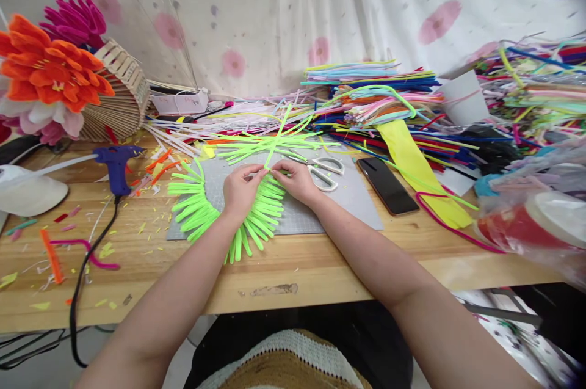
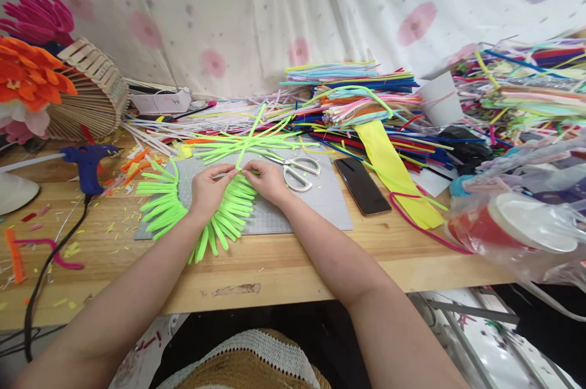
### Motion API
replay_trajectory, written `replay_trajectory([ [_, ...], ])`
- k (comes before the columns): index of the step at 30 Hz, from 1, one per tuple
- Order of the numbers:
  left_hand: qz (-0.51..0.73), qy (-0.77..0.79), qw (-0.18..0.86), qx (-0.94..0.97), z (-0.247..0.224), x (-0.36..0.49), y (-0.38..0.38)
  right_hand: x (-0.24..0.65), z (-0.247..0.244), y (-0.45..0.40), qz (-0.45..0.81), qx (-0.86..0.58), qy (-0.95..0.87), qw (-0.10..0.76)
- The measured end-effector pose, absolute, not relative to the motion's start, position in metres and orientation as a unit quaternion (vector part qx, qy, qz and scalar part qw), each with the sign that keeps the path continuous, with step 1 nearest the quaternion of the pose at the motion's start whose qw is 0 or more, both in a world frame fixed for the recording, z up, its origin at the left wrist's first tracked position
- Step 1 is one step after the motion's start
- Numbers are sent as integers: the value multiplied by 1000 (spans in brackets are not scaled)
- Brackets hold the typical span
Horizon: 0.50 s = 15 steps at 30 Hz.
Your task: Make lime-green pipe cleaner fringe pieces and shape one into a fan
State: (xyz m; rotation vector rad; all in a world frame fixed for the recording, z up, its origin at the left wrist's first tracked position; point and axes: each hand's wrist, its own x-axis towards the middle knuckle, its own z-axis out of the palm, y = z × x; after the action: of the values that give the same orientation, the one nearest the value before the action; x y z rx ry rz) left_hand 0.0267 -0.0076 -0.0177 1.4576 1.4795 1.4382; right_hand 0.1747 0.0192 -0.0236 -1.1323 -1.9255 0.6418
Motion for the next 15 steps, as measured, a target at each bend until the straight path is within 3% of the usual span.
replay_trajectory([
  [10, 528, 618, 272, 516, -19, 27, -8, 172, -22, 15, 182, -469, -775, 382],
  [15, 555, 566, 348, 501, -20, 29, -5, 172, -21, 16, 200, -461, -776, 382],
])
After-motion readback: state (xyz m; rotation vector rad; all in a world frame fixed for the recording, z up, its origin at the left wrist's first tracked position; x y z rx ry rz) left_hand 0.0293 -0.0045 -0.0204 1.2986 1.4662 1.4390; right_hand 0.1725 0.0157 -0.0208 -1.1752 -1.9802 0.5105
